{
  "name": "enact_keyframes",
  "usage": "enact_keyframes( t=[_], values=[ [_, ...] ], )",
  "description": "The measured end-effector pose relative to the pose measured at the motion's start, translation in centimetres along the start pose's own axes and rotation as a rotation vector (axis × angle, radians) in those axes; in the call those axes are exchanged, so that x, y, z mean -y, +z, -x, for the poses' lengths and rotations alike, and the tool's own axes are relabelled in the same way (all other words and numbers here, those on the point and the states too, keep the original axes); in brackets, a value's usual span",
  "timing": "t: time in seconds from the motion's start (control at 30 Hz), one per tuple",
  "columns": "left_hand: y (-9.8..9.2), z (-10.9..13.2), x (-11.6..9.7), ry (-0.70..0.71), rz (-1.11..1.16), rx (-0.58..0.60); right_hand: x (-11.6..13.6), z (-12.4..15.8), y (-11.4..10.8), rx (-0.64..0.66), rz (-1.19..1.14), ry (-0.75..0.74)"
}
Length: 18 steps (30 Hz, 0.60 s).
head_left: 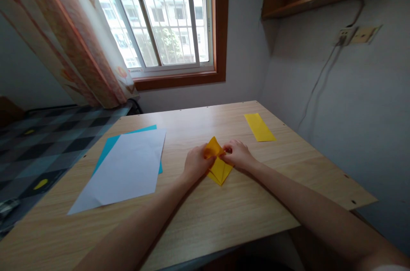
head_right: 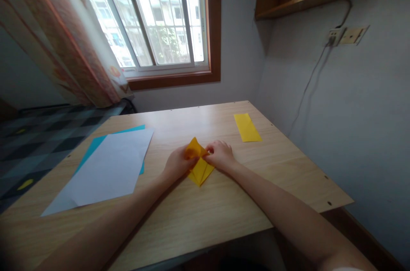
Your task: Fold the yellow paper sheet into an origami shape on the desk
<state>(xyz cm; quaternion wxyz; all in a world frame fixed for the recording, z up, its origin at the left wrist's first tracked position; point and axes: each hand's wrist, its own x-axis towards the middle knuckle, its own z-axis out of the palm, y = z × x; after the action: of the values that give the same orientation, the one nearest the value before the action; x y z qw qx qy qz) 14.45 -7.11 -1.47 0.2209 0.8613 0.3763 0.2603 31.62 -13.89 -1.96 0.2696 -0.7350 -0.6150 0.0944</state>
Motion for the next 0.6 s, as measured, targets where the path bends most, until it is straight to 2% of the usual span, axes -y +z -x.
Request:
enact_keyframes(
  t=[0.17,0.3,0.37,0.6],
  values=[
    [0.0,0.1,-0.1,-0.02,-0.074,0.005,-0.7,-0.2,-0.1,0.033,-0.067,-0.069],
    [0.0,0.1,-0.3,-0.047,-0.096,0.018,-2.3,-0.7,-0.8,0.229,-0.327,-0.233],
    [-0.1,0.1,-0.3,-0.042,-0.102,0.02,-3.1,-0.9,-0.9,0.27,-0.419,-0.284],
    [0.0,0.1,-0.4,-0.029,-0.1,0.025,-3.8,-1.4,-0.5,0.148,-0.367,-0.32]
  ],
)
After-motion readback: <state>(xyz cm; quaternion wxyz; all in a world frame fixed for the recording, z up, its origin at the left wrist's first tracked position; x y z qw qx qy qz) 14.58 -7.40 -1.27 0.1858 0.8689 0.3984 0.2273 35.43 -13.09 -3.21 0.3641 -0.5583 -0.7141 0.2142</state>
